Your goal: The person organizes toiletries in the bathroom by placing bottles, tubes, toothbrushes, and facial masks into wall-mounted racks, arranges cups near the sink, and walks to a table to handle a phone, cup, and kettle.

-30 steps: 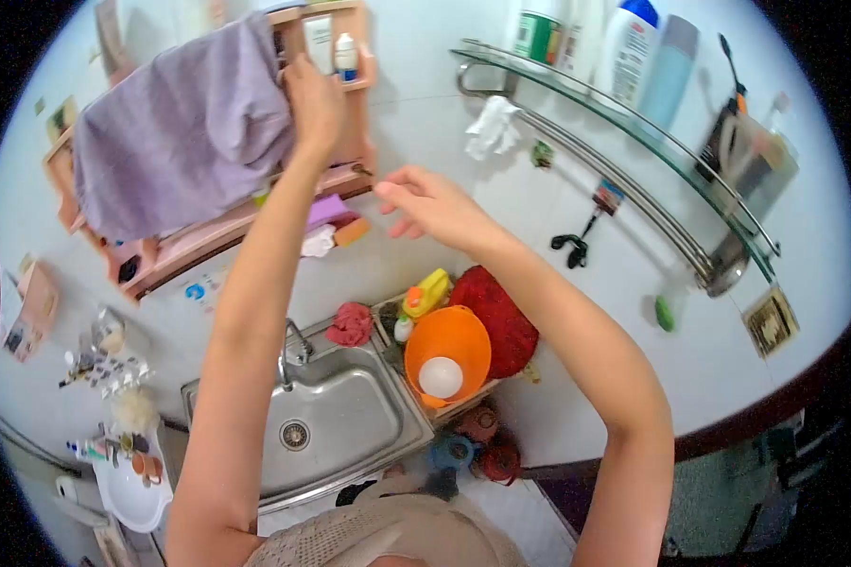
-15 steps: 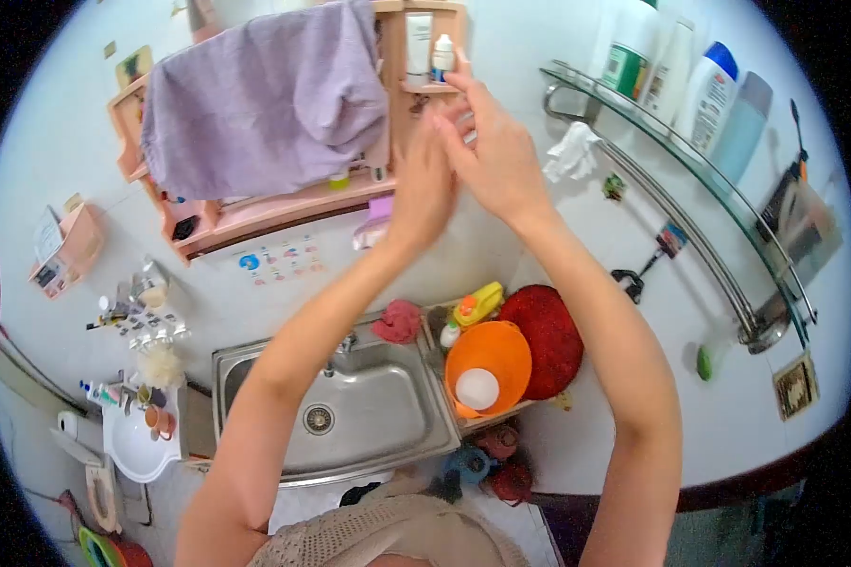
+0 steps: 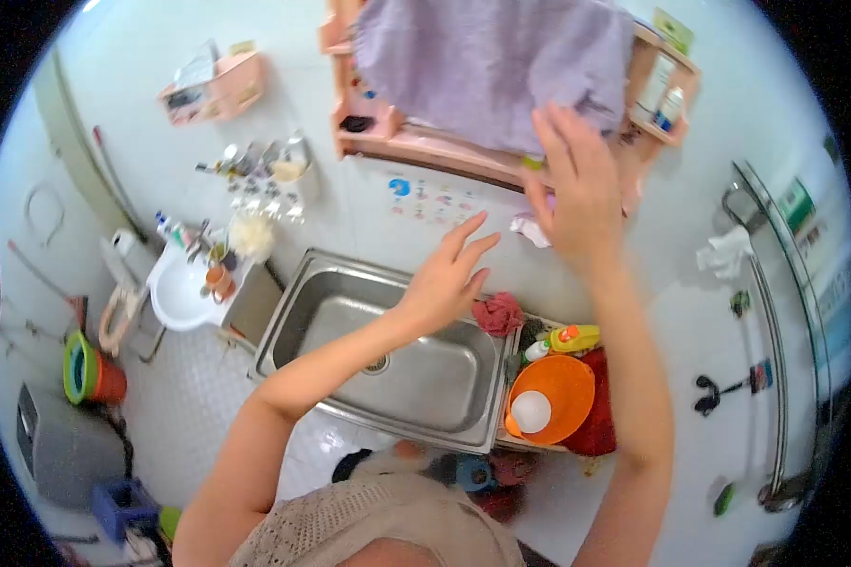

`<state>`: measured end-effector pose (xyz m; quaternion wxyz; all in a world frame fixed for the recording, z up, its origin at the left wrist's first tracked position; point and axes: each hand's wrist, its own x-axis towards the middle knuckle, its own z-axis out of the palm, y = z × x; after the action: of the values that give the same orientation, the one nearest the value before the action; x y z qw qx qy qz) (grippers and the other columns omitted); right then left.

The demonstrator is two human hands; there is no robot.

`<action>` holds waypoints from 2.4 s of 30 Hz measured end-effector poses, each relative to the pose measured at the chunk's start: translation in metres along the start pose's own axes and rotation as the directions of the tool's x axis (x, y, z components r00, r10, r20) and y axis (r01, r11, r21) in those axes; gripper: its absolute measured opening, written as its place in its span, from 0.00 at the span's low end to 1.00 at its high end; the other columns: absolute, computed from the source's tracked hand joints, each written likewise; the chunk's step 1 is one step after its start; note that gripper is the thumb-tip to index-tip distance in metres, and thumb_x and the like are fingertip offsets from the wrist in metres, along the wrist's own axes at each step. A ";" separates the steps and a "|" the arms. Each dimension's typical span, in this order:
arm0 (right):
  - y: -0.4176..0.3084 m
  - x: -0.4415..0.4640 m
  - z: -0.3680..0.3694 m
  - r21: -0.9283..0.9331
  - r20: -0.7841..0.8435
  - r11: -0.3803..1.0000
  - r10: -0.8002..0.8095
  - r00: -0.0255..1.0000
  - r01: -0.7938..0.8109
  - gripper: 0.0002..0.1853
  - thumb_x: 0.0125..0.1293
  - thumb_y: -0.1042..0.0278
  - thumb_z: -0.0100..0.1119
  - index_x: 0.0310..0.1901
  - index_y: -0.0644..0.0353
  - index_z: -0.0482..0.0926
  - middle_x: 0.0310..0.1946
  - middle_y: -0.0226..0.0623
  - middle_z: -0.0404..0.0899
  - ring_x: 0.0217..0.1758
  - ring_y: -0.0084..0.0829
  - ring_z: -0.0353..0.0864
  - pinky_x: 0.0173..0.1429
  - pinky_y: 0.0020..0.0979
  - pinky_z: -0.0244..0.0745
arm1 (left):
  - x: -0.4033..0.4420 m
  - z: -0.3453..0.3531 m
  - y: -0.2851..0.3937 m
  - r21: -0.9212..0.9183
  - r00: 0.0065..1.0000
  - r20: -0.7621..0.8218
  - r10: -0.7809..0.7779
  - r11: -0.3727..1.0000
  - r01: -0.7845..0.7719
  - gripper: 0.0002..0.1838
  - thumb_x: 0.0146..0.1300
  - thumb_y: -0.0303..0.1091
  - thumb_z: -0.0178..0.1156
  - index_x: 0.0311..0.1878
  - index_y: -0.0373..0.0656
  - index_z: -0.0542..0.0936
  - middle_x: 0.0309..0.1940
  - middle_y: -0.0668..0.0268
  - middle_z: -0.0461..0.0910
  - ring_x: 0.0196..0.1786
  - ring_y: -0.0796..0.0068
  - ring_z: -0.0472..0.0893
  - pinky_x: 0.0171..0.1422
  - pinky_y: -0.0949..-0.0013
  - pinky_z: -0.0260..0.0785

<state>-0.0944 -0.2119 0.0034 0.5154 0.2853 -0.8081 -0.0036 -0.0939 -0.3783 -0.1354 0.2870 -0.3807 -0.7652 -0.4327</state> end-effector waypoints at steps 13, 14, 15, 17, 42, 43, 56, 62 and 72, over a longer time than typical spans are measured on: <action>-0.218 -0.161 0.046 0.734 0.511 0.523 -0.005 0.860 -0.433 0.30 0.60 0.67 0.62 0.64 0.61 0.66 0.63 0.45 0.67 0.64 0.46 0.68 0.64 0.38 0.66 | -0.210 -0.097 0.037 0.129 0.785 0.054 -0.617 0.784 0.607 0.18 0.63 0.30 0.58 0.56 0.43 0.73 0.60 0.55 0.69 0.52 0.55 0.77 0.55 0.61 0.71; -0.230 -0.161 0.047 0.737 0.557 0.467 -0.011 0.831 -0.488 0.30 0.60 0.68 0.63 0.64 0.60 0.66 0.62 0.44 0.67 0.65 0.46 0.68 0.65 0.37 0.66 | -0.224 -0.105 0.033 0.136 0.800 0.043 -0.598 0.797 0.589 0.17 0.63 0.31 0.58 0.56 0.43 0.73 0.60 0.55 0.70 0.51 0.56 0.78 0.54 0.62 0.72; -0.239 -0.158 0.048 0.745 0.547 0.467 -0.017 0.837 -0.477 0.30 0.60 0.68 0.63 0.64 0.60 0.66 0.62 0.44 0.67 0.65 0.46 0.68 0.65 0.37 0.66 | -0.236 -0.113 0.030 0.140 0.816 0.033 -0.578 0.811 0.568 0.17 0.64 0.32 0.58 0.56 0.42 0.74 0.59 0.55 0.71 0.51 0.58 0.78 0.53 0.64 0.72; -0.258 -0.149 0.053 0.740 0.556 0.458 -0.004 0.831 -0.493 0.29 0.60 0.68 0.63 0.63 0.59 0.67 0.61 0.45 0.69 0.62 0.43 0.71 0.63 0.36 0.68 | -0.256 -0.132 0.027 0.112 0.788 0.014 -0.615 0.784 0.610 0.17 0.64 0.33 0.58 0.55 0.42 0.75 0.58 0.55 0.72 0.51 0.59 0.78 0.53 0.65 0.72; -0.283 0.351 0.286 0.514 0.220 0.782 0.276 0.936 -0.352 0.23 0.59 0.51 0.61 0.47 0.64 0.79 0.42 0.44 0.83 0.46 0.36 0.83 0.49 0.32 0.76 | -0.196 -0.519 -0.151 0.282 0.850 0.201 -0.486 0.860 0.425 0.15 0.62 0.32 0.59 0.52 0.42 0.76 0.49 0.58 0.77 0.50 0.55 0.78 0.53 0.62 0.71; -0.274 0.364 0.297 0.376 0.345 0.826 0.296 0.891 -0.420 0.25 0.57 0.49 0.62 0.45 0.64 0.80 0.40 0.45 0.84 0.45 0.37 0.84 0.48 0.32 0.76 | -0.170 -0.522 -0.156 0.295 0.855 0.235 -0.463 0.872 0.391 0.15 0.62 0.33 0.59 0.51 0.42 0.76 0.50 0.58 0.77 0.51 0.54 0.77 0.55 0.62 0.70; -0.241 0.413 0.383 0.507 0.663 0.526 0.268 0.699 -0.683 0.16 0.55 0.58 0.68 0.35 0.63 0.82 0.27 0.33 0.81 0.28 0.23 0.77 0.33 0.25 0.67 | 0.046 -0.578 -0.270 0.340 0.995 0.063 -0.083 0.939 0.056 0.16 0.63 0.37 0.59 0.52 0.40 0.78 0.51 0.58 0.79 0.52 0.66 0.79 0.54 0.64 0.72; -0.297 0.436 0.311 0.486 -0.043 0.829 0.337 0.940 -0.275 0.15 0.57 0.57 0.63 0.37 0.60 0.83 0.28 0.33 0.83 0.32 0.26 0.81 0.40 0.28 0.75 | 0.124 -0.560 -0.298 -0.042 0.955 -0.186 -0.233 0.973 0.229 0.31 0.63 0.54 0.59 0.55 0.33 0.74 0.49 0.55 0.80 0.49 0.65 0.80 0.54 0.62 0.73; -0.272 0.415 0.313 0.512 0.242 0.835 0.086 0.966 -0.203 0.16 0.62 0.60 0.61 0.47 0.61 0.81 0.39 0.36 0.84 0.43 0.28 0.81 0.51 0.28 0.74 | 0.152 -0.550 -0.344 -0.435 0.968 0.013 -0.250 0.870 0.231 0.23 0.71 0.46 0.50 0.59 0.36 0.73 0.50 0.63 0.78 0.51 0.75 0.77 0.59 0.67 0.69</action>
<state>-0.3588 -0.7226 0.1202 0.3268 0.3528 -0.8461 0.2298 -0.4018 -0.9272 0.0824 0.1556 -0.3272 -0.6848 -0.6323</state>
